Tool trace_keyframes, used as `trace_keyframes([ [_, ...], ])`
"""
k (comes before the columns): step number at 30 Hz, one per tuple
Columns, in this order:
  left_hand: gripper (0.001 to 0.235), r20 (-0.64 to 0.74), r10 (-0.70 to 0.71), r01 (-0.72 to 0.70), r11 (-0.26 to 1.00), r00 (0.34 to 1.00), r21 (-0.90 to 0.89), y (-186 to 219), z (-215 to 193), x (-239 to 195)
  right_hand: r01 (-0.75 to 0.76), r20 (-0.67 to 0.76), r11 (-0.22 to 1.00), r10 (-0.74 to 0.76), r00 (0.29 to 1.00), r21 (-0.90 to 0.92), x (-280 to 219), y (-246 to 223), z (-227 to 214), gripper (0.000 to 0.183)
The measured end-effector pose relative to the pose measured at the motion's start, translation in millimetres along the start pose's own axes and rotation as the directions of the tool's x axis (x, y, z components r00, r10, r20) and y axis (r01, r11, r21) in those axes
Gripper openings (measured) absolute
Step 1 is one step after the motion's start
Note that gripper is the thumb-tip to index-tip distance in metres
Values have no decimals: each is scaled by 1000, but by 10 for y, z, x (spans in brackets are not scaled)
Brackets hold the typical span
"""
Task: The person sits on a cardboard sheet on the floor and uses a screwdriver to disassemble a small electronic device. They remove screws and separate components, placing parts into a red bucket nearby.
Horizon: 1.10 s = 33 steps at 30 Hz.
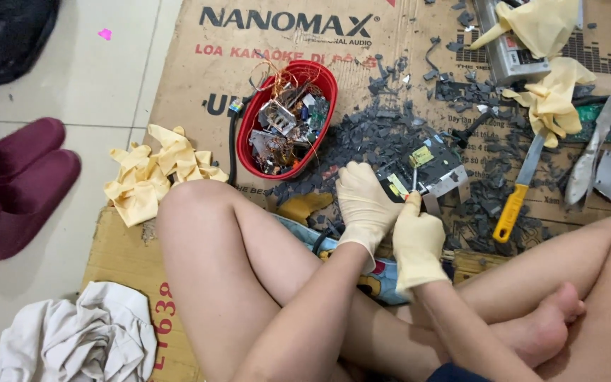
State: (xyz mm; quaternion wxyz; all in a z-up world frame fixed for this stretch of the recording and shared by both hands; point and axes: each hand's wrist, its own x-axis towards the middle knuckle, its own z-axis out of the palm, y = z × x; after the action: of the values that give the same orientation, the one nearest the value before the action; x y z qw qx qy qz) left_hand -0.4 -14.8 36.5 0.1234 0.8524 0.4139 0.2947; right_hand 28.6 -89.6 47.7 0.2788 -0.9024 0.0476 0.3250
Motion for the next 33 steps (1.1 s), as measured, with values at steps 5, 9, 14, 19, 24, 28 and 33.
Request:
trace_keyframes([
  [5, 38, 56, -17, 17, 1000, 998, -5, -90, 192, -81, 60, 20, 988, -57, 998, -144, 349, 264, 27, 73],
  [9, 56, 57, -8, 7, 1000, 998, 19, -146, 359, -114, 175, 113, 876, -139, 984, -449, 307, 165, -332, 76],
  [14, 63, 119, -50, 53, 998, 992, -22, -157, 323, -124, 281, 226, 779, -183, 957, -561, 419, -102, -658, 76],
  [19, 74, 219, -89, 102, 994, 972, -47, -187, 326, -105, 301, 275, 725, -159, 948, -619, 425, -456, -781, 67],
  [24, 78, 293, -90, 102, 994, 952, -26, -243, 438, -117, 293, 271, 617, -132, 953, -730, 418, -517, -607, 71],
  [28, 68, 269, -93, 91, 996, 959, 18, -176, 402, -87, 278, 263, 675, -127, 956, -683, 377, -409, -535, 66],
  [33, 66, 247, -101, 84, 993, 964, 79, -176, 430, -91, 266, 208, 704, -169, 963, -658, 710, -197, -323, 77],
])
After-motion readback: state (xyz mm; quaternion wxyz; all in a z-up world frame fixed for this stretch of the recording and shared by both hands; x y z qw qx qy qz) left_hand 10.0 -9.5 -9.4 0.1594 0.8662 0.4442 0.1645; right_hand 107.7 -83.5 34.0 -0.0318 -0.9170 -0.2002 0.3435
